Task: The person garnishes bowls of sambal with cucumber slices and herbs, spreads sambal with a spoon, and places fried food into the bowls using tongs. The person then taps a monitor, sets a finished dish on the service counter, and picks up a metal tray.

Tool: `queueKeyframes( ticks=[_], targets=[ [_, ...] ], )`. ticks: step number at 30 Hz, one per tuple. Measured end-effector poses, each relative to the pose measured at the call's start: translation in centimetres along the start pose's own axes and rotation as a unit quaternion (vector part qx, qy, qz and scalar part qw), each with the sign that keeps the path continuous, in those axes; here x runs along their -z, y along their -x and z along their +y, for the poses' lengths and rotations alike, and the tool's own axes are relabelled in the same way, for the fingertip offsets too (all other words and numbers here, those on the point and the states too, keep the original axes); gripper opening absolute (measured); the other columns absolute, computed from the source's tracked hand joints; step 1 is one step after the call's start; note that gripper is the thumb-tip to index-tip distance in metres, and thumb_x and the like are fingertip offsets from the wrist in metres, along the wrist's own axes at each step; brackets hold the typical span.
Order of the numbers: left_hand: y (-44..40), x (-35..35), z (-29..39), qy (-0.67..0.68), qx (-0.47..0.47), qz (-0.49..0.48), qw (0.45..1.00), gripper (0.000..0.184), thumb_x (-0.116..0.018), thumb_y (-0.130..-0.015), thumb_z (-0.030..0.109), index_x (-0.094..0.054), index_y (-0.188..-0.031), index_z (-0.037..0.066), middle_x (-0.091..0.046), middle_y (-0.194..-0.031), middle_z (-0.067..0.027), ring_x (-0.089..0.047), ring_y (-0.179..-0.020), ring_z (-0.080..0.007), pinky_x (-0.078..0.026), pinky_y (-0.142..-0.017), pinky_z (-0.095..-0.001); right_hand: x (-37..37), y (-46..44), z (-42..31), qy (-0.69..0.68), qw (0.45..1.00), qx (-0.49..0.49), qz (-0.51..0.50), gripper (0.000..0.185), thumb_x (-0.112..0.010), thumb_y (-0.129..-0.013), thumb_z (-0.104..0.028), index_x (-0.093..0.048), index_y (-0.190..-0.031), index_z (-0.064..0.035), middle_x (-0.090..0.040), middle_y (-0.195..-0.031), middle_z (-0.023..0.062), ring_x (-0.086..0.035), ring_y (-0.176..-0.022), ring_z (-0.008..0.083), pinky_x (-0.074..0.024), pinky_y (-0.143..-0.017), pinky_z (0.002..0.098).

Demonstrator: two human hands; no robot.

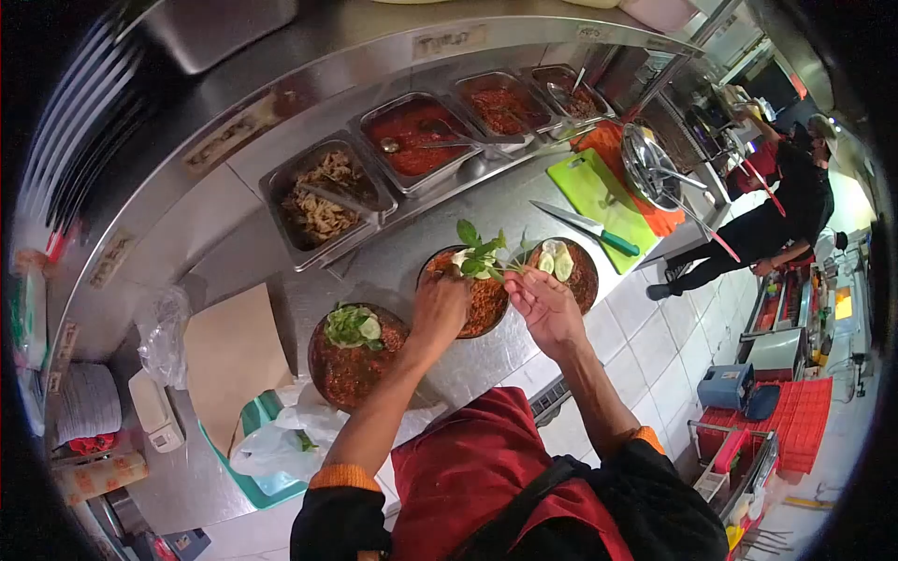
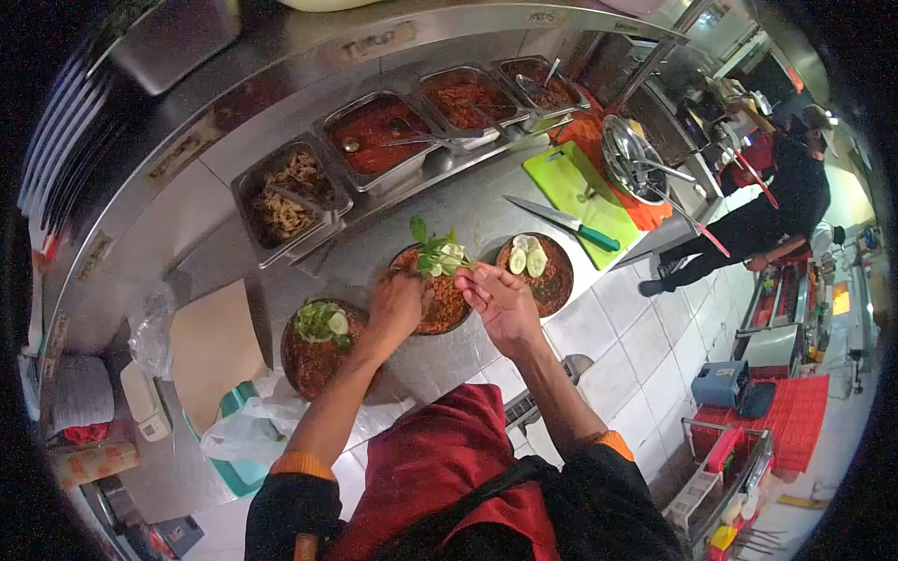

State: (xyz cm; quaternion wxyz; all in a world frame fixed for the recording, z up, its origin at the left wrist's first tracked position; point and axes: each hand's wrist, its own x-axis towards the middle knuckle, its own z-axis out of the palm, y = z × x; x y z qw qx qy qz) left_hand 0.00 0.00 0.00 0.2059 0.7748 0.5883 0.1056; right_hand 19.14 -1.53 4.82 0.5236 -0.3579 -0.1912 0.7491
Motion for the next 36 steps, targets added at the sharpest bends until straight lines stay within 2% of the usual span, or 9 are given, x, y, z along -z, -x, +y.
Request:
queueKeyframes(
  ticks=[2, 3, 6, 9, 11, 20, 28, 33, 36],
  targets=[
    [0.8, -2.6, -3.1, 0.001, -0.088, 0.152, 0.984, 0.033, -0.063, -0.075, 0.009, -0.064, -0.109, 0.008, -0.059, -0.111, -0.0179, -0.059, -0.103, -0.0310, -0.037, -0.098, -0.0433, -1.3, 0.5, 1.8, 0.076, 0.996, 0.040, 0.015, 0.024, -0.057, -0.092, -0.007, -0.058, -0.112, 0.0043, -0.066, -0.105, 0.0172, -0.065, -0.093, 0.0206, -0.0525, -0.080, 0.0280],
    [-4.6, -6.6, 1.7, 0.048, -0.084, 0.164, 0.982, 0.033, -0.063, -0.075, 0.009, -0.064, -0.109, 0.008, -0.059, -0.111, -0.0179, -0.059, -0.103, -0.0310, -0.037, -0.098, -0.0433, 2.4, -0.9, -4.1, 0.122, 0.991, 0.036, 0.031, 0.024, -0.057, -0.092, -0.007, -0.058, -0.112, 0.0043, -0.066, -0.105, 0.0172, -0.065, -0.093, 0.0206, -0.0525, -0.080, 0.0280],
    [-5.5, -7.3, -1.0, -0.052, -0.012, 0.076, 0.996, 0.031, -0.057, -0.085, 0.016, -0.060, -0.114, 0.007, -0.059, -0.117, -0.0161, -0.059, -0.101, -0.0293, -0.038, -0.096, -0.0449, 3.2, -3.0, -2.0, 0.242, 0.966, 0.086, 0.043, 0.020, -0.058, -0.092, -0.008, -0.061, -0.106, 0.0060, -0.068, -0.098, 0.0144, -0.066, -0.086, 0.0192, -0.0515, -0.077, 0.0270],
    [-5.9, -7.3, -0.8, -0.043, -0.034, 0.150, 0.987, 0.025, -0.057, -0.084, 0.015, -0.064, -0.106, 0.005, -0.060, -0.111, -0.0175, -0.058, -0.098, -0.0303, -0.040, -0.093, -0.0442, 5.7, -4.6, -0.1, 0.373, 0.910, 0.179, 0.031, 0.016, -0.064, -0.087, -0.007, -0.065, -0.100, 0.0037, -0.070, -0.091, 0.0127, -0.068, -0.079, 0.0201, -0.0519, -0.072, 0.0277],
    [-6.4, -5.6, 0.1, -0.095, 0.015, 0.016, 0.995, 0.019, -0.060, -0.083, 0.017, -0.068, -0.094, 0.003, -0.059, -0.106, -0.0172, -0.057, -0.098, -0.0299, -0.040, -0.089, -0.0437, 6.0, -5.2, 0.5, 0.639, 0.699, 0.320, 0.020, 0.013, -0.068, -0.082, -0.004, -0.066, -0.094, 0.0005, -0.069, -0.086, 0.0121, -0.068, -0.074, 0.0218, -0.0522, -0.066, 0.0293],
    [-6.8, -4.8, 0.3, -0.103, -0.026, 0.057, 0.993, 0.014, -0.059, -0.079, 0.011, -0.068, -0.087, 0.004, -0.059, -0.104, -0.0133, -0.055, -0.102, -0.0265, -0.040, -0.088, -0.0389, 6.9, -7.3, 2.5, 0.635, 0.629, 0.449, -0.024, 0.014, -0.069, -0.075, 0.001, -0.063, -0.087, -0.0026, -0.064, -0.078, 0.0105, -0.063, -0.064, 0.0271, -0.0503, -0.052, 0.0353],
    [-6.3, -5.3, 0.2, -0.089, -0.035, 0.094, 0.991, 0.013, -0.058, -0.078, 0.008, -0.065, -0.088, 0.005, -0.057, -0.097, -0.0140, -0.053, -0.096, -0.0274, -0.038, -0.085, -0.0403, 6.6, -8.4, 2.5, 0.661, 0.559, 0.492, -0.092, 0.014, -0.069, -0.074, 0.000, -0.059, -0.085, 0.0000, -0.064, -0.085, 0.0123, -0.064, -0.073, 0.0280, -0.0527, -0.062, 0.0360],
    [-5.9, -5.5, 0.7, -0.128, -0.031, 0.110, 0.985, 0.014, -0.059, -0.077, 0.006, -0.064, -0.090, 0.006, -0.057, -0.092, -0.0135, -0.054, -0.093, -0.0281, -0.038, -0.084, -0.0392, 7.0, -9.0, 3.3, 0.668, 0.564, 0.475, -0.101, 0.014, -0.067, -0.075, -0.003, -0.059, -0.085, 0.0003, -0.064, -0.089, 0.0119, -0.063, -0.078, 0.0285, -0.0524, -0.066, 0.0377],
    [-5.7, -5.6, 0.7, -0.115, -0.007, 0.081, 0.990, 0.027, -0.062, -0.071, 0.001, -0.062, -0.098, 0.006, -0.059, -0.099, -0.0137, -0.055, -0.099, -0.0297, -0.037, -0.086, -0.0401, 7.2, -8.9, 3.5, 0.697, 0.551, 0.447, -0.101, 0.014, -0.065, -0.075, -0.005, -0.060, -0.087, -0.0003, -0.063, -0.088, 0.0106, -0.062, -0.081, 0.0284, -0.0505, -0.069, 0.0389]
  ],
)
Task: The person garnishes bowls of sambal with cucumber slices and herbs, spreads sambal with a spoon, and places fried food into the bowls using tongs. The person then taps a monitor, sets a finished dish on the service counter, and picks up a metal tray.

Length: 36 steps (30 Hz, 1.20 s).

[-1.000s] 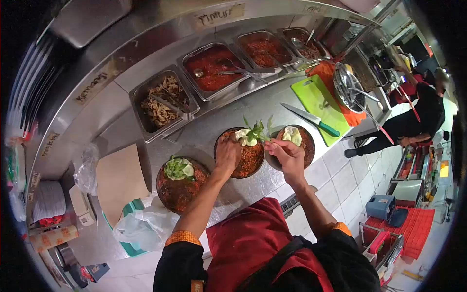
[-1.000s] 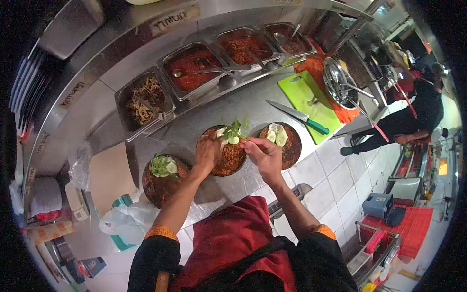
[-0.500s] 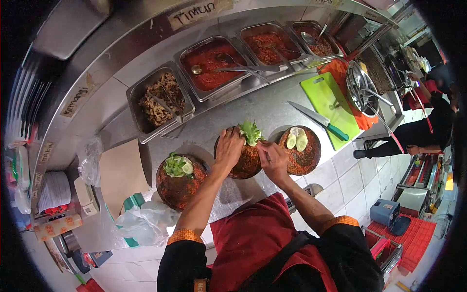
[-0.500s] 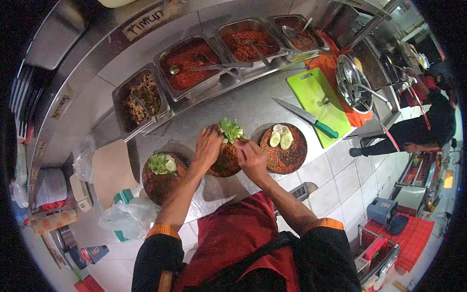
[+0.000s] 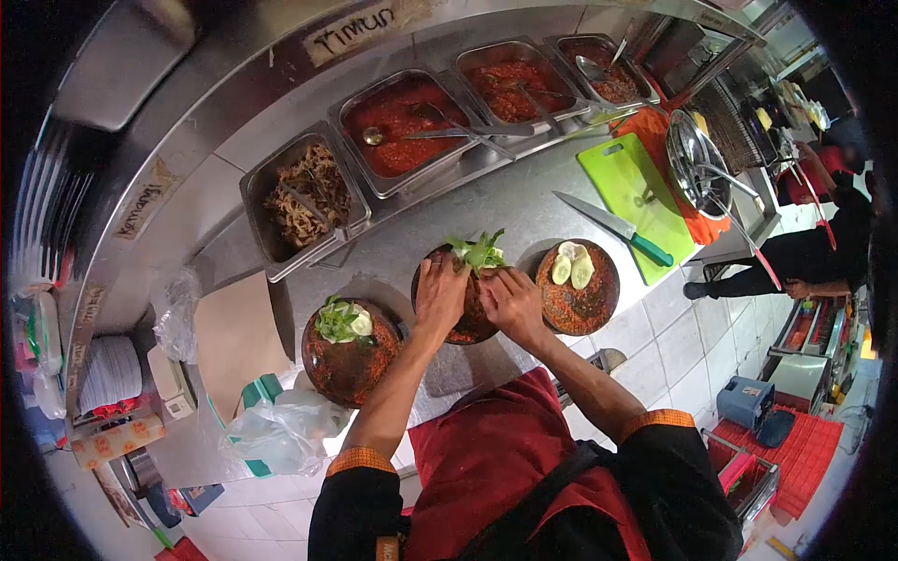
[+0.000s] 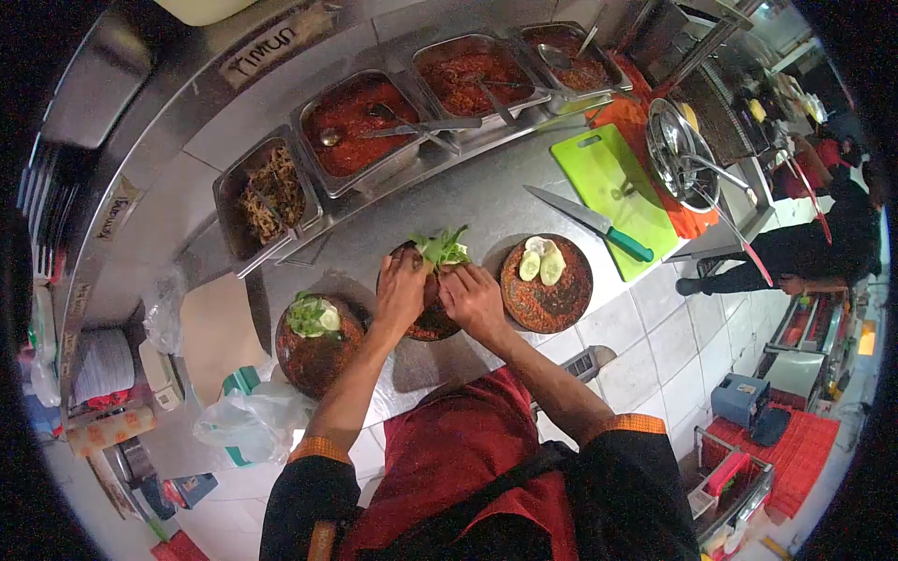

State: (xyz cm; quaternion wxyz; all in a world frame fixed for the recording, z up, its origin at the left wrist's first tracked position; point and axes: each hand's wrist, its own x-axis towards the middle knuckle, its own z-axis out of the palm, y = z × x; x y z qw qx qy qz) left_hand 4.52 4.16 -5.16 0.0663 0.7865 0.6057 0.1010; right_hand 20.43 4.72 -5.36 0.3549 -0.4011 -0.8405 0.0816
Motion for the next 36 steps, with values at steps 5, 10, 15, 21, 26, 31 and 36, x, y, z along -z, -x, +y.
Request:
queueKeyframes(
  ticks=[5, 10, 15, 21, 26, 31, 36],
  targets=[
    [0.5, -0.6, -0.9, 0.136, 0.023, 0.065, 0.988, 0.041, -0.063, -0.065, -0.003, -0.062, -0.105, 0.005, -0.060, -0.103, -0.0119, -0.056, -0.101, -0.0285, -0.039, -0.089, -0.0420, -1.0, 0.2, 0.3, 0.043, 0.998, -0.020, -0.043, 0.018, -0.065, -0.073, -0.007, -0.061, -0.089, -0.0014, -0.061, -0.089, 0.0089, -0.057, -0.086, 0.0268, -0.0456, -0.074, 0.0386],
    [1.2, -0.2, -1.2, 0.151, 0.004, 0.074, 0.986, 0.044, -0.063, -0.066, -0.002, -0.060, -0.108, 0.006, -0.061, -0.102, -0.0114, -0.057, -0.100, -0.0284, -0.039, -0.091, -0.0416, -1.9, -0.3, 0.2, 0.070, 0.995, 0.000, -0.077, 0.017, -0.064, -0.072, -0.014, -0.064, -0.086, -0.0043, -0.059, -0.090, 0.0059, -0.051, -0.093, 0.0236, -0.0401, -0.077, 0.0374],
    [1.2, -0.6, -1.0, 0.159, 0.035, 0.072, 0.984, 0.054, -0.064, -0.067, -0.001, -0.052, -0.119, 0.007, -0.062, -0.102, -0.0128, -0.057, -0.102, -0.0287, -0.039, -0.091, -0.0421, -2.2, -0.1, -0.1, 0.091, 0.991, -0.016, -0.101, 0.015, -0.063, -0.070, -0.015, -0.065, -0.081, -0.0061, -0.058, -0.089, 0.0041, -0.050, -0.096, 0.0241, -0.0392, -0.077, 0.0383],
    [1.8, -0.1, -1.0, 0.152, 0.060, -0.004, 0.987, 0.060, -0.068, -0.073, 0.005, -0.044, -0.128, 0.008, -0.063, -0.103, -0.0153, -0.060, -0.094, -0.0328, -0.044, -0.086, -0.0427, -0.1, -0.1, 0.1, 0.030, 0.996, -0.050, -0.070, 0.014, -0.067, -0.069, -0.011, -0.067, -0.082, -0.0067, -0.060, -0.084, 0.0064, -0.055, -0.081, 0.0270, -0.0424, -0.069, 0.0399],
    [6.0, 4.3, 0.9, 0.189, 0.052, 0.195, 0.961, 0.046, -0.070, -0.075, 0.010, -0.055, -0.118, 0.009, -0.066, -0.079, -0.0097, -0.063, -0.068, -0.0319, -0.051, -0.058, -0.0403, 3.4, -1.4, -0.9, -0.084, 0.980, -0.181, -0.012, 0.017, -0.067, -0.074, -0.004, -0.066, -0.091, -0.0027, -0.063, -0.078, 0.0135, -0.062, -0.067, 0.0267, -0.0489, -0.061, 0.0374],
    [16.7, 17.1, 0.6, 0.131, 0.090, 0.312, 0.937, 0.027, -0.070, -0.075, 0.009, -0.065, -0.101, 0.008, -0.061, -0.072, -0.0048, -0.058, -0.062, -0.0245, -0.048, -0.058, -0.0338, 5.6, -6.8, -10.6, -0.231, 0.966, -0.110, -0.033, 0.013, -0.065, -0.083, -0.003, -0.065, -0.096, -0.0024, -0.068, -0.091, 0.0134, -0.066, -0.077, 0.0194, -0.0525, -0.067, 0.0289],
    [28.3, 23.2, -6.0, 0.021, 0.387, 0.521, 0.760, 0.036, -0.073, -0.072, 0.009, -0.061, -0.105, 0.002, -0.062, -0.086, -0.0089, -0.059, -0.074, -0.0227, -0.046, -0.065, -0.0336, 3.9, -8.0, -23.2, -0.394, 0.894, 0.101, -0.186, 0.023, -0.064, -0.078, 0.003, -0.065, -0.100, -0.0043, -0.067, -0.095, 0.0106, -0.067, -0.081, 0.0231, -0.0543, -0.071, 0.0336]
  ],
)
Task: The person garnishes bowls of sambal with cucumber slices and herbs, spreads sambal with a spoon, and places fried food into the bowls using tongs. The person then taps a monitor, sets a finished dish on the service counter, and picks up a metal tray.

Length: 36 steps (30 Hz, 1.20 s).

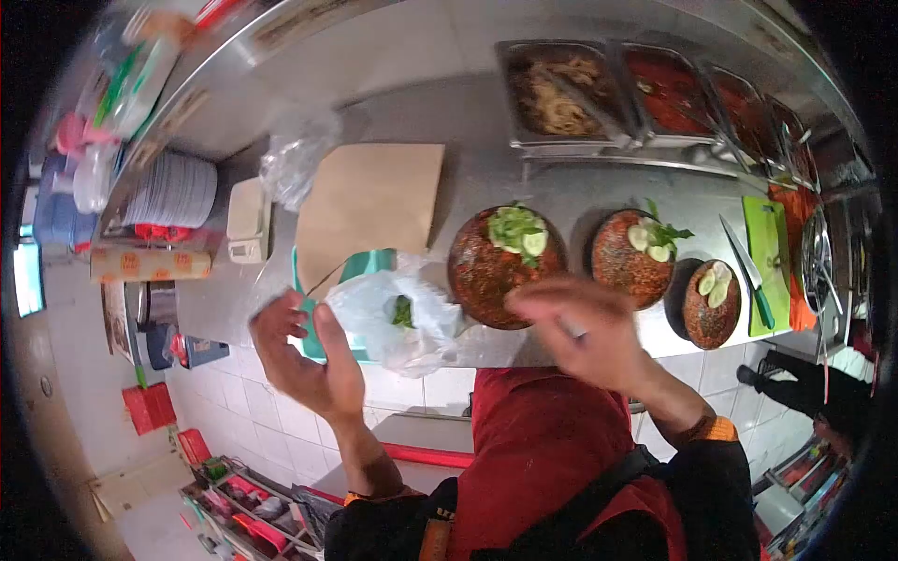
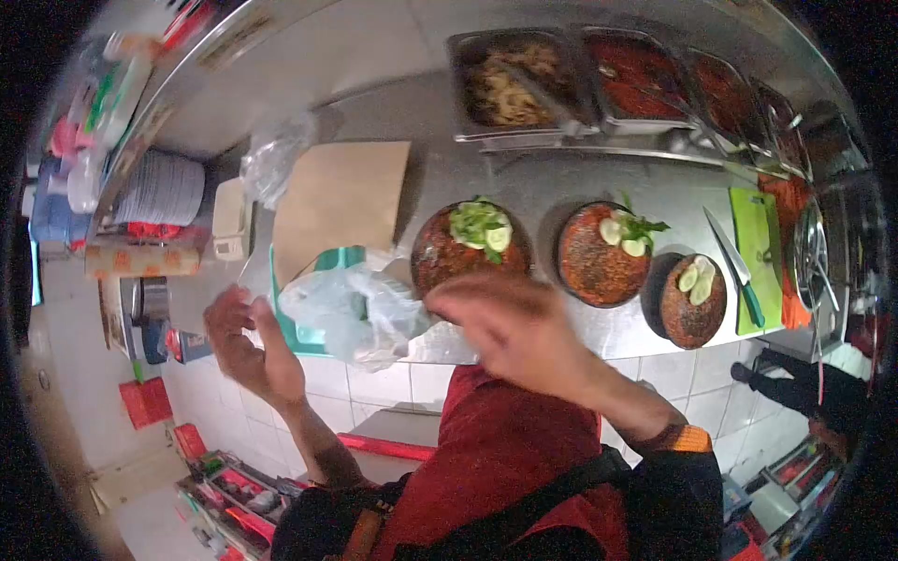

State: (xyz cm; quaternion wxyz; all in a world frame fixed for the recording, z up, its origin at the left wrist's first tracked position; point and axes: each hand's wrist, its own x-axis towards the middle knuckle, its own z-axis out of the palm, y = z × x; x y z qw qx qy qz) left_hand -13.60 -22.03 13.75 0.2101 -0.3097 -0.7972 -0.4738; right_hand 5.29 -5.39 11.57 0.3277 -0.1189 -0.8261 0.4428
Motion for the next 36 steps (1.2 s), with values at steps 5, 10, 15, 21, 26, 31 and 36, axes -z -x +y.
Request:
queueKeyframes(
  ticks=[5, 10, 15, 21, 26, 31, 36],
  targets=[
    [-0.6, 1.9, -7.5, -0.074, 0.035, -0.299, 0.951, 0.044, -0.073, -0.072, 0.012, -0.057, -0.112, 0.000, -0.063, -0.095, -0.0156, -0.061, -0.087, -0.0328, -0.047, -0.079, -0.0409, -12.0, -2.8, -1.1, -0.036, 0.969, 0.100, -0.223, 0.021, -0.060, -0.078, -0.002, -0.064, -0.098, -0.0053, -0.066, -0.091, 0.0113, -0.066, -0.080, 0.0272, -0.0552, -0.068, 0.0381],
    [0.6, 1.5, -10.6, 0.065, 0.120, -0.331, 0.934, 0.021, -0.067, -0.078, 0.009, -0.063, -0.095, -0.003, -0.066, -0.083, -0.0163, -0.065, -0.074, -0.0274, -0.050, -0.067, -0.0342, -17.9, -2.9, 1.3, 0.308, 0.832, -0.023, -0.461, 0.019, -0.057, -0.074, -0.001, -0.061, -0.093, -0.0021, -0.061, -0.094, 0.0113, -0.063, -0.087, 0.0283, -0.0527, -0.073, 0.0392],
    [0.2, 1.2, -11.3, 0.128, 0.087, -0.351, 0.923, 0.025, -0.064, -0.074, 0.003, -0.062, -0.098, -0.003, -0.067, -0.085, -0.0174, -0.066, -0.079, -0.0261, -0.051, -0.072, -0.0317, -20.4, 0.6, 6.0, -0.087, 0.929, -0.281, -0.224, 0.021, -0.052, -0.081, -0.002, -0.062, -0.099, -0.0021, -0.064, -0.098, 0.0169, -0.063, -0.087, 0.0306, -0.0513, -0.076, 0.0378],
    [0.3, 1.0, -12.0, 0.178, 0.114, -0.366, 0.906, 0.026, -0.064, -0.072, 0.003, -0.062, -0.097, 0.001, -0.065, -0.090, -0.0158, -0.065, -0.083, -0.0294, -0.050, -0.074, -0.0379, -19.7, -2.0, 1.3, 0.313, 0.898, -0.080, -0.299, 0.020, -0.056, -0.072, -0.001, -0.063, -0.091, 0.0008, -0.060, -0.106, 0.0200, -0.062, -0.097, 0.0331, -0.0523, -0.081, 0.0382],
    [-1.4, 0.8, -10.8, 0.162, 0.117, -0.398, 0.895, 0.025, -0.062, -0.071, 0.002, -0.062, -0.095, -0.001, -0.065, -0.091, -0.0163, -0.065, -0.083, -0.0294, -0.050, -0.075, -0.0356, -18.3, -1.3, -0.3, 0.338, 0.920, -0.070, -0.184, 0.013, -0.061, -0.072, -0.002, -0.061, -0.083, 0.0038, -0.064, -0.083, 0.0170, -0.066, -0.072, 0.0287, -0.0545, -0.066, 0.0371],
    [-0.7, 0.3, -11.2, 0.140, 0.107, -0.325, 0.929, 0.024, -0.061, -0.071, 0.001, -0.061, -0.094, -0.002, -0.066, -0.086, -0.0165, -0.064, -0.077, -0.0293, -0.050, -0.071, -0.0356, -14.8, -0.7, 0.3, 0.087, 0.948, -0.270, -0.144, 0.028, -0.068, -0.079, -0.005, -0.061, -0.105, 0.0052, -0.067, -0.094, 0.0139, -0.068, -0.079, 0.0194, -0.0528, -0.068, 0.0286],
    [-0.8, 0.1, -11.0, 0.140, 0.137, -0.340, 0.920, 0.025, -0.064, -0.073, 0.002, -0.061, -0.098, -0.004, -0.065, -0.088, -0.0135, -0.062, -0.080, -0.0226, -0.047, -0.075, -0.0323, -13.5, 0.3, 1.1, -0.305, 0.844, -0.436, -0.063, 0.021, -0.061, -0.087, 0.000, -0.059, -0.105, 0.0101, -0.065, -0.094, 0.0137, -0.066, -0.082, 0.0183, -0.0529, -0.073, 0.0261]
  ],
)
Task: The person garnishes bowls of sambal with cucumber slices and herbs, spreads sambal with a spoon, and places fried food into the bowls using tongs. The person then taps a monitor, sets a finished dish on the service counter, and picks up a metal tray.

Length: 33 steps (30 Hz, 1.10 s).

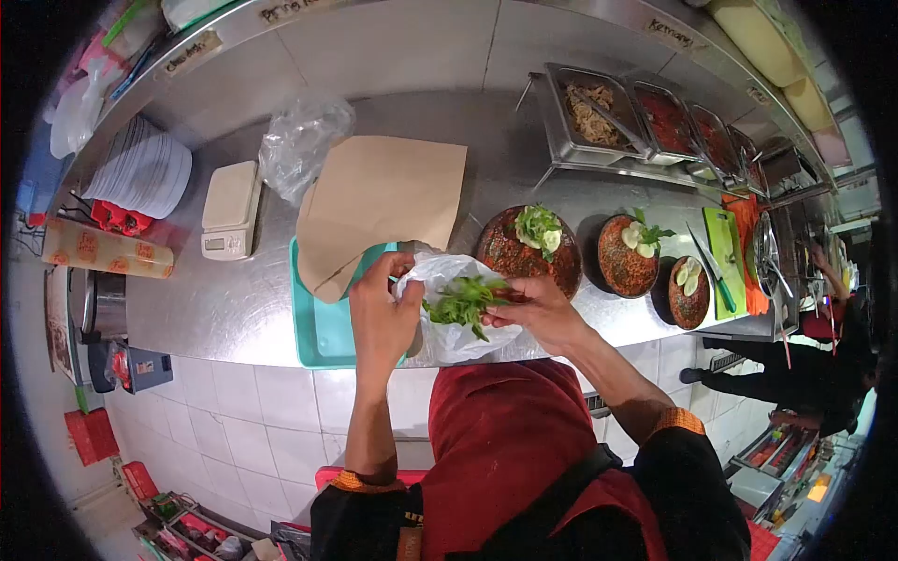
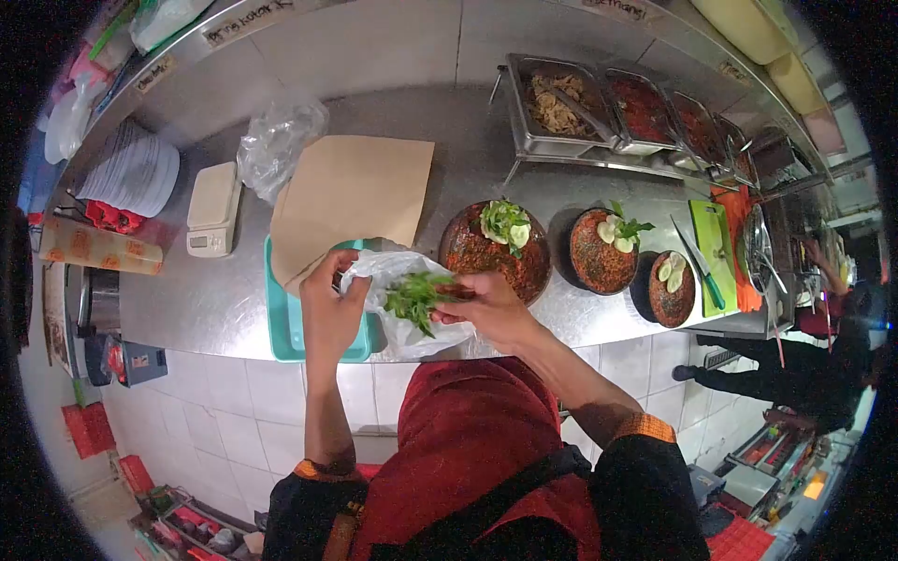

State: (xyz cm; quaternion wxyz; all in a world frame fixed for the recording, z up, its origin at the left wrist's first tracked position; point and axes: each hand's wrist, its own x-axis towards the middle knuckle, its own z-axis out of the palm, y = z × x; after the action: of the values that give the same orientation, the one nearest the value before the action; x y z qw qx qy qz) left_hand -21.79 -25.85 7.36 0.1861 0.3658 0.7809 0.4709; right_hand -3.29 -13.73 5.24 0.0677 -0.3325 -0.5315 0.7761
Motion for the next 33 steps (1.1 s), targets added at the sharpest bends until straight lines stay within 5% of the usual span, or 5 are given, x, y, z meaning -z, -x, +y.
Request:
queueKeyframes(
  ticks=[4, 15, 19, 25, 33],
  targets=[
    [0.0, -0.2, -0.1, 0.004, -0.029, 0.026, 0.999, 0.025, -0.059, -0.071, 0.000, -0.062, -0.095, -0.002, -0.065, -0.082, -0.0148, -0.062, -0.073, -0.0237, -0.048, -0.068, -0.0323, -0.2, 1.0, -0.2, -0.209, 0.973, -0.085, 0.044, 0.014, -0.063, -0.084, 0.001, -0.061, -0.096, 0.0079, -0.065, -0.089, 0.0130, -0.064, -0.077, 0.0166, -0.0513, -0.069, 0.0251],
    [0.6, 0.2, 1.8, 0.021, -0.033, -0.028, 0.999, 0.043, -0.063, -0.069, 0.000, -0.057, -0.111, 0.005, -0.060, -0.086, -0.0090, -0.057, -0.075, -0.0199, -0.047, -0.074, -0.0326, 0.5, 2.7, -1.0, -0.224, 0.973, -0.006, 0.063, 0.009, -0.067, -0.083, -0.001, -0.063, -0.091, 0.0023, -0.065, -0.088, 0.0104, -0.061, -0.074, 0.0166, -0.0496, -0.066, 0.0276],
    [0.6, -1.2, 4.7, -0.031, -0.271, 0.100, 0.957, 0.033, -0.071, -0.072, 0.007, -0.058, -0.103, 0.002, -0.058, -0.080, -0.0061, -0.056, -0.070, -0.0172, -0.044, -0.066, -0.0299, 1.4, 4.8, -2.5, -0.223, 0.965, 0.058, 0.127, 0.013, -0.066, -0.083, 0.001, -0.064, -0.095, 0.0019, -0.064, -0.088, 0.0099, -0.062, -0.077, 0.0170, -0.0502, -0.069, 0.0284],
    [2.1, -8.7, 10.3, 0.117, -0.075, -0.153, 0.978, 0.015, -0.073, -0.078, 0.008, -0.062, -0.084, 0.000, -0.059, -0.069, -0.0018, -0.052, -0.059, -0.0088, -0.041, -0.056, -0.0216, 4.9, 8.2, -3.5, -0.246, 0.944, 0.140, 0.170, 0.015, -0.067, -0.084, -0.005, -0.065, -0.097, 0.0014, -0.066, -0.086, 0.0084, -0.063, -0.075, 0.0138, -0.0511, -0.070, 0.0253],
    [3.7, -23.0, 14.7, 0.346, 0.051, -0.195, 0.917, 0.010, -0.066, -0.086, 0.006, -0.061, -0.092, 0.000, -0.060, -0.079, 0.0004, -0.050, -0.068, -0.0032, -0.040, -0.059, -0.0188, 16.2, 13.5, -3.1, -0.346, 0.912, 0.129, 0.180, 0.007, -0.063, -0.087, -0.007, -0.065, -0.090, -0.0021, -0.063, -0.081, 0.0029, -0.059, -0.072, 0.0120, -0.0472, -0.071, 0.0256]
  ],
)
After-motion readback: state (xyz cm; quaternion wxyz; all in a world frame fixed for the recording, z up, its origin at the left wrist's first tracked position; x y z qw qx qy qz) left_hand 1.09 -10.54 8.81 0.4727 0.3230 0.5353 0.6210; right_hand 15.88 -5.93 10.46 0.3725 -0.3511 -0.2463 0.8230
